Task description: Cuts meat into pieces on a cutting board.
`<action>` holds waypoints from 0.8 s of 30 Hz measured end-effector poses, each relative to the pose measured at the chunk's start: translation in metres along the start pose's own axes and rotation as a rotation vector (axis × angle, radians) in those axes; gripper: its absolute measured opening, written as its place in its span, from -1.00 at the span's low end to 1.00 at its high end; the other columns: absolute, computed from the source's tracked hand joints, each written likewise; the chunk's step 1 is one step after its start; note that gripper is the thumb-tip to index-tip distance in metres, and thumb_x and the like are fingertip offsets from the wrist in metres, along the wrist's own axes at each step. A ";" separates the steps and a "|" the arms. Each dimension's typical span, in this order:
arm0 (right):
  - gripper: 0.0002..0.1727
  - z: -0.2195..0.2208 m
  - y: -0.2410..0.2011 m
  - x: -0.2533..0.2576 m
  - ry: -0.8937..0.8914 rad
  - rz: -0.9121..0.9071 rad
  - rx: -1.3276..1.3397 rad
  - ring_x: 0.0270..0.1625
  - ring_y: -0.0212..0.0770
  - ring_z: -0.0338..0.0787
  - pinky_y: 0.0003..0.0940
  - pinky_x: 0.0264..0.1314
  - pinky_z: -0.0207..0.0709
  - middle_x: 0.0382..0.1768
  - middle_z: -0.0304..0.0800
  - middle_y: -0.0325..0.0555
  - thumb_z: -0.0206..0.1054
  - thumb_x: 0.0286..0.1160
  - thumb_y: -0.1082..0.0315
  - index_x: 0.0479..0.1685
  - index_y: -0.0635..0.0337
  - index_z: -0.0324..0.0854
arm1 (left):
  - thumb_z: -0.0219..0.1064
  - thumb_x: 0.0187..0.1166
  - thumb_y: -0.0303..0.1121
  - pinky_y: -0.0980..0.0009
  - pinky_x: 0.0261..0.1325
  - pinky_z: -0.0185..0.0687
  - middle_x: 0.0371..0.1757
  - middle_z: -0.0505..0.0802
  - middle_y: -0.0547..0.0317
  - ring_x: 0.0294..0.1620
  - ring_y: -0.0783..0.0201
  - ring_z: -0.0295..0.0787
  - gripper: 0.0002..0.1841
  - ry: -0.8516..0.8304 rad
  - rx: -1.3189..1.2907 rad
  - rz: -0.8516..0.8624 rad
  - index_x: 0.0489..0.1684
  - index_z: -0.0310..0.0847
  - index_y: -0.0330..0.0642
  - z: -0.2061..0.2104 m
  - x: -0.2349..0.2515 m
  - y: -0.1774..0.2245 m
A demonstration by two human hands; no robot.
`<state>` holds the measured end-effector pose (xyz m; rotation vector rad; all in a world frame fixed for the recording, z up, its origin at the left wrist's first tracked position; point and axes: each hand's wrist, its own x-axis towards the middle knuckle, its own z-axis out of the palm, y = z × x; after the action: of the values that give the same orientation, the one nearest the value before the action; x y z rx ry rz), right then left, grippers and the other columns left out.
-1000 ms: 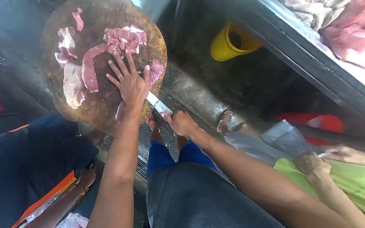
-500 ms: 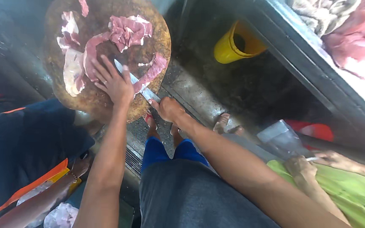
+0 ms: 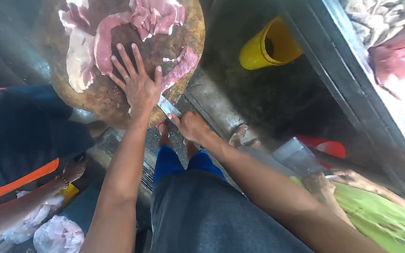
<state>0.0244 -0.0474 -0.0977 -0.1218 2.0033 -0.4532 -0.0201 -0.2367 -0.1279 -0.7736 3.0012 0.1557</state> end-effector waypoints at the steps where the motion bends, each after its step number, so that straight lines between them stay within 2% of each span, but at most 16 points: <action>1: -0.07 0.007 0.010 -0.004 -0.015 0.019 0.003 -0.23 0.18 0.89 0.27 -0.19 0.72 -0.36 0.81 0.17 -0.17 0.60 -0.55 -0.28 0.21 0.68 | -0.20 0.55 0.50 -0.58 0.71 -0.62 0.97 -0.34 0.07 0.95 -0.22 -0.57 -0.01 -0.001 0.005 0.003 0.98 -0.38 0.23 0.000 0.000 0.001; 3: -0.07 0.014 0.016 -0.009 -0.060 0.059 0.009 -0.16 0.16 0.88 0.26 -0.09 0.70 -0.32 0.82 0.15 -0.15 0.60 -0.55 -0.25 0.20 0.70 | -0.21 0.55 0.51 -0.59 0.70 -0.65 0.97 -0.36 0.08 0.95 -0.24 -0.59 0.00 -0.011 0.011 0.007 0.98 -0.40 0.23 0.000 0.000 0.001; 6: -0.09 0.006 -0.012 -0.004 -0.061 0.048 0.011 -0.24 0.15 0.87 0.21 -0.18 0.71 -0.35 0.79 0.17 -0.13 0.61 -0.53 -0.27 0.23 0.67 | -0.22 0.56 0.48 -0.61 0.68 -0.63 0.97 -0.37 0.06 0.94 -0.25 -0.60 -0.02 -0.005 0.031 0.006 0.98 -0.41 0.22 0.000 0.000 0.002; 9: -0.07 0.000 -0.034 0.006 -0.070 -0.001 -0.022 -0.04 0.20 0.88 0.28 -0.07 0.71 -0.21 0.81 0.21 -0.16 0.63 -0.53 -0.22 0.26 0.68 | -0.22 0.58 0.44 -0.60 0.68 -0.62 0.97 -0.35 0.05 0.95 -0.23 -0.58 -0.04 0.013 0.032 0.009 0.99 -0.39 0.22 0.002 -0.002 0.003; 11: -0.06 0.001 -0.037 0.005 -0.041 -0.017 -0.040 0.00 0.21 0.87 0.28 -0.07 0.70 -0.18 0.81 0.21 -0.18 0.62 -0.54 -0.22 0.25 0.68 | -0.19 0.61 0.42 -0.59 0.70 -0.62 0.97 -0.34 0.05 0.95 -0.18 -0.59 -0.05 0.034 -0.075 -0.012 0.99 -0.37 0.19 -0.005 -0.004 -0.003; 13: -0.04 -0.002 -0.037 0.004 -0.031 -0.011 -0.057 0.06 0.23 0.87 0.30 -0.02 0.70 -0.10 0.82 0.23 -0.19 0.61 -0.55 -0.14 0.25 0.69 | -0.15 0.66 0.36 -0.58 0.71 -0.53 0.98 -0.25 0.03 0.96 -0.13 -0.51 -0.08 0.099 -0.214 -0.103 0.98 -0.33 0.12 -0.026 -0.004 -0.018; 14: -0.04 -0.003 -0.036 0.004 -0.041 -0.005 -0.060 0.10 0.24 0.86 0.32 0.01 0.70 -0.06 0.82 0.24 -0.19 0.61 -0.55 -0.08 0.26 0.69 | -0.18 0.69 0.34 -0.53 0.74 -0.55 0.97 -0.24 0.01 0.96 -0.11 -0.48 -0.09 0.116 -0.235 -0.152 0.98 -0.36 0.08 -0.035 -0.007 -0.026; 16: -0.06 -0.004 -0.033 0.002 -0.045 -0.004 -0.073 0.08 0.23 0.86 0.32 -0.01 0.69 -0.09 0.83 0.23 -0.19 0.63 -0.53 -0.12 0.25 0.68 | -0.28 0.72 0.35 -0.47 0.78 -0.59 0.97 -0.31 -0.04 0.96 -0.13 -0.53 -0.10 0.081 -0.181 -0.189 0.98 -0.45 0.06 -0.037 -0.016 -0.041; 18: -0.06 -0.002 -0.028 0.000 -0.045 -0.009 -0.076 0.02 0.23 0.87 0.31 -0.06 0.70 -0.15 0.83 0.22 -0.19 0.63 -0.53 -0.20 0.25 0.69 | -0.27 0.69 0.41 -0.55 0.74 -0.57 0.96 -0.37 -0.07 0.95 -0.24 -0.58 -0.07 0.017 -0.095 -0.140 0.98 -0.42 0.08 -0.023 -0.025 -0.046; 21: -0.05 0.014 -0.003 -0.009 -0.044 0.007 -0.047 -0.25 0.16 0.89 0.24 -0.22 0.73 -0.35 0.81 0.17 -0.18 0.57 -0.58 -0.29 0.20 0.68 | -0.25 0.58 0.51 -0.54 0.73 -0.63 0.96 -0.41 0.03 0.95 -0.20 -0.63 -0.02 -0.028 -0.021 -0.109 0.98 -0.42 0.24 -0.003 -0.030 -0.044; 24: -0.06 0.019 -0.003 -0.012 -0.074 0.034 -0.052 -0.11 0.21 0.87 0.29 -0.07 0.69 -0.27 0.82 0.22 -0.15 0.59 -0.56 -0.23 0.24 0.70 | -0.21 0.55 0.53 -0.55 0.73 -0.63 0.97 -0.39 0.05 0.95 -0.21 -0.63 0.00 -0.034 -0.017 -0.107 0.98 -0.41 0.26 -0.006 -0.030 -0.046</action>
<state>0.0460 -0.0515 -0.0942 -0.1347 1.9419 -0.3705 0.0283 -0.2625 -0.1244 -0.9207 2.9224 0.1890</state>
